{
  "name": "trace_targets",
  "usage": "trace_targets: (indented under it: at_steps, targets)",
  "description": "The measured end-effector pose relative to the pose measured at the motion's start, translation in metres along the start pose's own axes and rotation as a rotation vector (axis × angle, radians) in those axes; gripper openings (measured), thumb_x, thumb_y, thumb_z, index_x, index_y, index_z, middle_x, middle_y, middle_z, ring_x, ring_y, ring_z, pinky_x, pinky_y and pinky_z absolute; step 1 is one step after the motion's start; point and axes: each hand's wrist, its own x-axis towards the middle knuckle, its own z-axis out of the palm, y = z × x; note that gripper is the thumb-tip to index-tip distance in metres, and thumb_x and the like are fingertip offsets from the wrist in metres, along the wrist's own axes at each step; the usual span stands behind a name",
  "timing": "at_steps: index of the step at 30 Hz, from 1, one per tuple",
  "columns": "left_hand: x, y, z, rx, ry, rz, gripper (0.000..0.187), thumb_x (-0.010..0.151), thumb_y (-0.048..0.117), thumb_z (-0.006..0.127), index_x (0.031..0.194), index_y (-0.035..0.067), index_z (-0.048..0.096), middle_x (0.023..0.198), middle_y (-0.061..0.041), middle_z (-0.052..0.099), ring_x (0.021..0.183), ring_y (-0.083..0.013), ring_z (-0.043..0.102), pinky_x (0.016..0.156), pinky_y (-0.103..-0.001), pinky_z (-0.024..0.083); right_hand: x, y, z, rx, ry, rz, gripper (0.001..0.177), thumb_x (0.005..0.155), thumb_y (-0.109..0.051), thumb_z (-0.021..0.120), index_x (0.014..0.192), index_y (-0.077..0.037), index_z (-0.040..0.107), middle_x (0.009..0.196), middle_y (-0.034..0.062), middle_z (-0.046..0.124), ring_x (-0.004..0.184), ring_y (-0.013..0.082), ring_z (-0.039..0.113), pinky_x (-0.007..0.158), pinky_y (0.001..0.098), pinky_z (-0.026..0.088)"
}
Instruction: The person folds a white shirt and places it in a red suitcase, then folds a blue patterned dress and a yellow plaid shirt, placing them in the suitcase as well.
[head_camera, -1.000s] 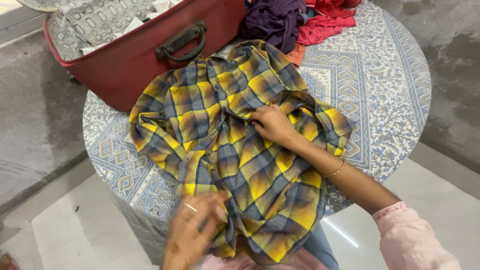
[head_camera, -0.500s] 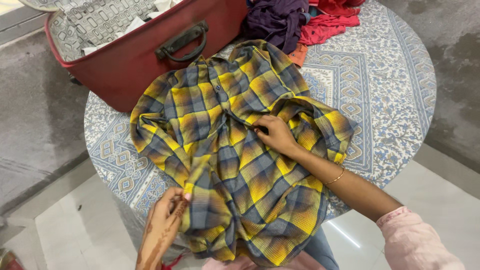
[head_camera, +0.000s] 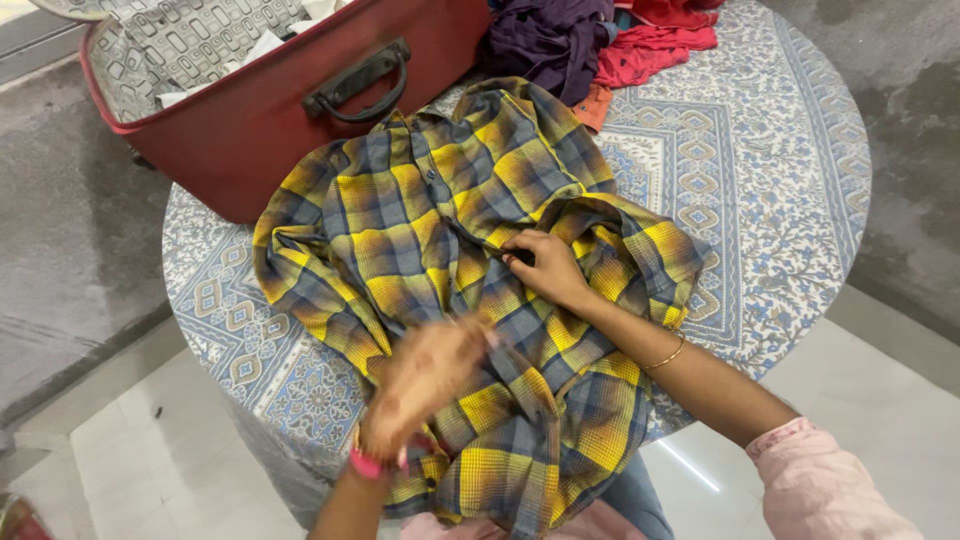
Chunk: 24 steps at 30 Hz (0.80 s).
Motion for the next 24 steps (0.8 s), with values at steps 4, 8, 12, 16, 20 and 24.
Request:
trace_targets:
  at_steps: [4,8,12,16,20,24]
  targets:
    - [0.018,-0.076,0.019,0.142,0.327,-0.374,0.024,0.096,0.003,0.055,0.115,0.007,0.07,0.099,-0.013,0.074,0.087,-0.0298,0.072,0.078,-0.041,0.058,0.001,0.009,0.007,-0.005,-0.011,0.053,0.02,0.087,-0.019,0.073,0.1,-0.003,0.074,0.099,0.0124,0.073,0.093,0.0294,0.07,0.081,0.0384,0.053]
    - [0.023,-0.119,0.058,0.002,0.246,-0.404,0.025,0.088,0.005,0.062,0.111,0.009,0.071,0.099,-0.01,0.076,0.089,-0.0248,0.074,0.078,-0.038,0.058,0.006,0.032,0.019,0.267,-0.047,0.167,0.019,0.091,-0.019,0.071,0.099,-0.002,0.074,0.091,0.006,0.074,0.088,0.0155,0.067,0.081,0.0312,0.052]
    - [0.021,-0.119,0.091,0.01,0.307,-0.329,0.031,0.081,0.006,0.071,0.112,0.006,0.071,0.093,-0.012,0.073,0.086,-0.0291,0.071,0.077,-0.039,0.056,0.016,0.045,0.029,0.528,-0.111,0.312,0.017,0.095,-0.015,0.066,0.097,-0.001,0.074,0.094,0.0004,0.075,0.089,0.0074,0.065,0.084,0.025,0.051]
    - [0.029,-0.122,0.091,-0.131,0.196,-0.529,0.017,0.084,0.011,0.074,0.1,0.007,0.072,0.085,-0.009,0.074,0.079,-0.0226,0.073,0.073,-0.035,0.057,0.01,0.044,0.036,0.601,-0.164,0.386,0.016,0.096,-0.011,0.064,0.1,-0.001,0.074,0.095,0.0007,0.074,0.088,0.0083,0.065,0.083,0.0243,0.051]
    - [0.033,-0.117,0.087,-0.173,0.193,-0.564,0.016,0.086,0.014,0.076,0.099,0.006,0.071,0.086,-0.008,0.074,0.076,-0.0212,0.073,0.069,-0.035,0.057,0.001,0.035,0.039,0.561,-0.186,0.304,0.013,0.093,-0.008,0.066,0.102,0.001,0.073,0.096,0.0012,0.074,0.091,0.0079,0.066,0.086,0.0245,0.053]
    - [0.042,-0.11,0.089,-0.392,0.297,-0.617,0.016,0.094,0.011,0.072,0.107,0.004,0.067,0.085,-0.006,0.071,0.069,-0.0153,0.065,0.059,-0.03,0.052,-0.003,0.027,0.039,0.625,-0.159,0.322,0.015,0.093,-0.005,0.066,0.106,0.001,0.071,0.097,0.0001,0.073,0.091,0.0069,0.065,0.084,0.0241,0.053]
